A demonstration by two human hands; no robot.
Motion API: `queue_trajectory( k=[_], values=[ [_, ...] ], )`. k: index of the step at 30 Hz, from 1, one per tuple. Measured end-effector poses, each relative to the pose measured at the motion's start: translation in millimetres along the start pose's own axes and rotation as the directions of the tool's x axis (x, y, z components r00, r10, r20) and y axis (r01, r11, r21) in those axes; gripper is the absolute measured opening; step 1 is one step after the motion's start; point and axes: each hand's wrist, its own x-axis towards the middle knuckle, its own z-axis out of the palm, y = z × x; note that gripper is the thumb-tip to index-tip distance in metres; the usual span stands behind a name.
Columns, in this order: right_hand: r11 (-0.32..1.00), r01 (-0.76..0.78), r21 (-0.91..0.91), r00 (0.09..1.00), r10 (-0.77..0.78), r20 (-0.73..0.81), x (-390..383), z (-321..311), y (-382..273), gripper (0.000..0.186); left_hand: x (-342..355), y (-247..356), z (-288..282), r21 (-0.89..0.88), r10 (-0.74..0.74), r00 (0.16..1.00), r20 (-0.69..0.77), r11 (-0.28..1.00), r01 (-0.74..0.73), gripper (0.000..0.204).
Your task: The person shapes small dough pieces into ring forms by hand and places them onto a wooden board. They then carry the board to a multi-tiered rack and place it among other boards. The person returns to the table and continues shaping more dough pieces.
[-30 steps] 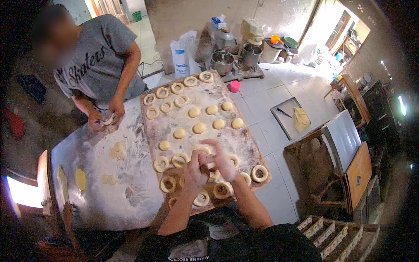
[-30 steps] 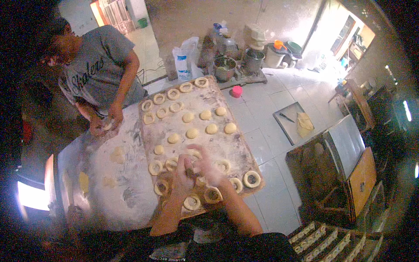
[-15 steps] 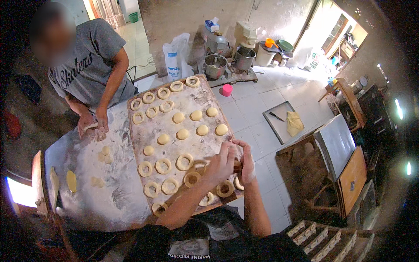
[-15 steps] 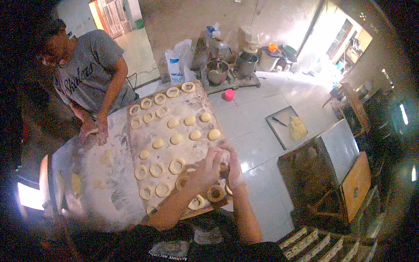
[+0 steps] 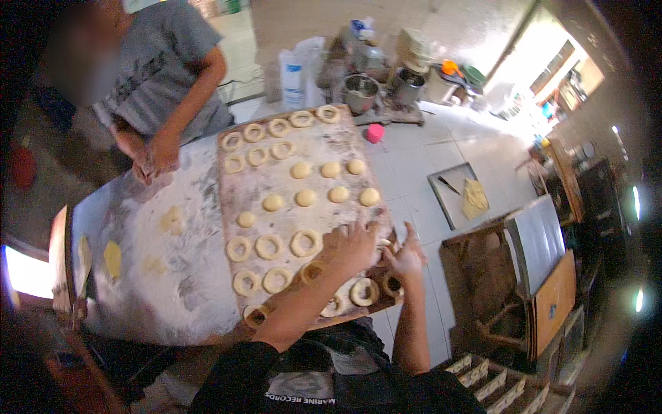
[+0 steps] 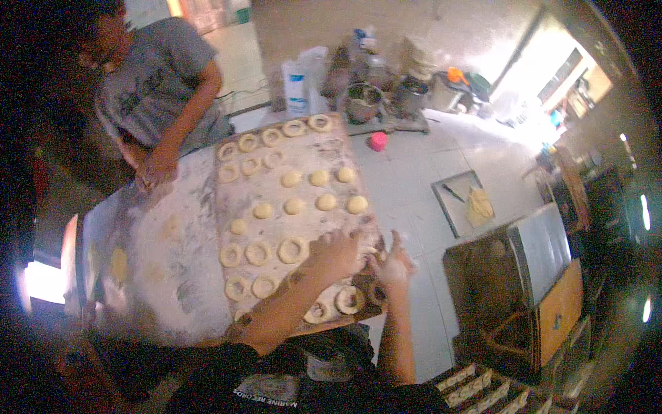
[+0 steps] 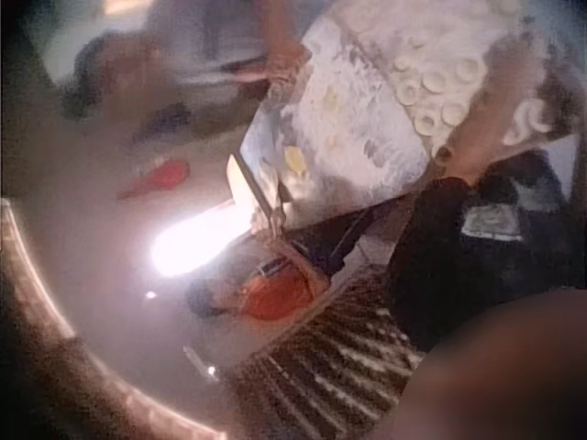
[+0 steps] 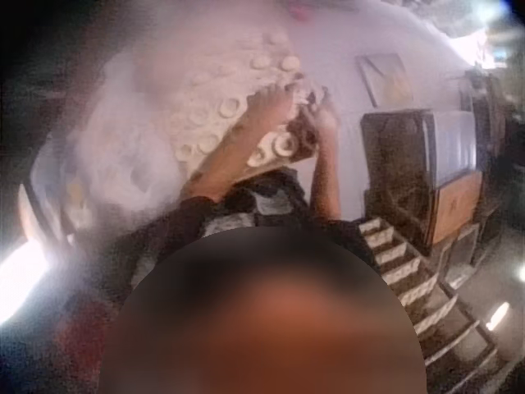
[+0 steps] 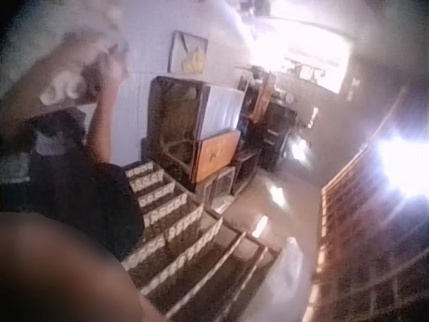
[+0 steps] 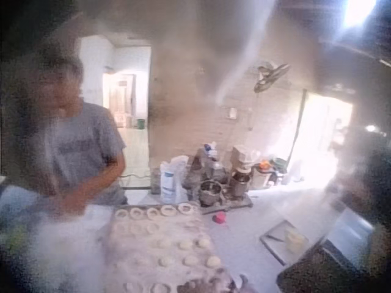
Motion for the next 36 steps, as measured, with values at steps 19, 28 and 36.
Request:
queue_trajectory(
  k=[19, 28, 36],
  values=[
    [0.54, 0.721, 0.434, 0.446, -0.841, 0.306, -168.8, 191.1, -502.2, 0.04, -343.1, -343.3, 37.4, -0.774, -0.934, 0.276, -0.228, 0.346, 0.53, 0.032],
    [0.472, 0.31, 0.826, 0.309, -0.871, 0.382, -190.7, 160.1, -502.8, 0.036, -389.0, -380.9, 1.5, -0.846, -0.819, 0.399, -0.412, 0.507, 0.168, 0.036],
    [0.293, 0.601, 0.744, 0.42, -0.907, 0.018, -210.6, 153.9, -495.6, 0.052, -381.0, -366.4, -30.1, -0.571, -0.549, 0.441, -0.71, 0.815, 0.096, 0.044]
  ],
)
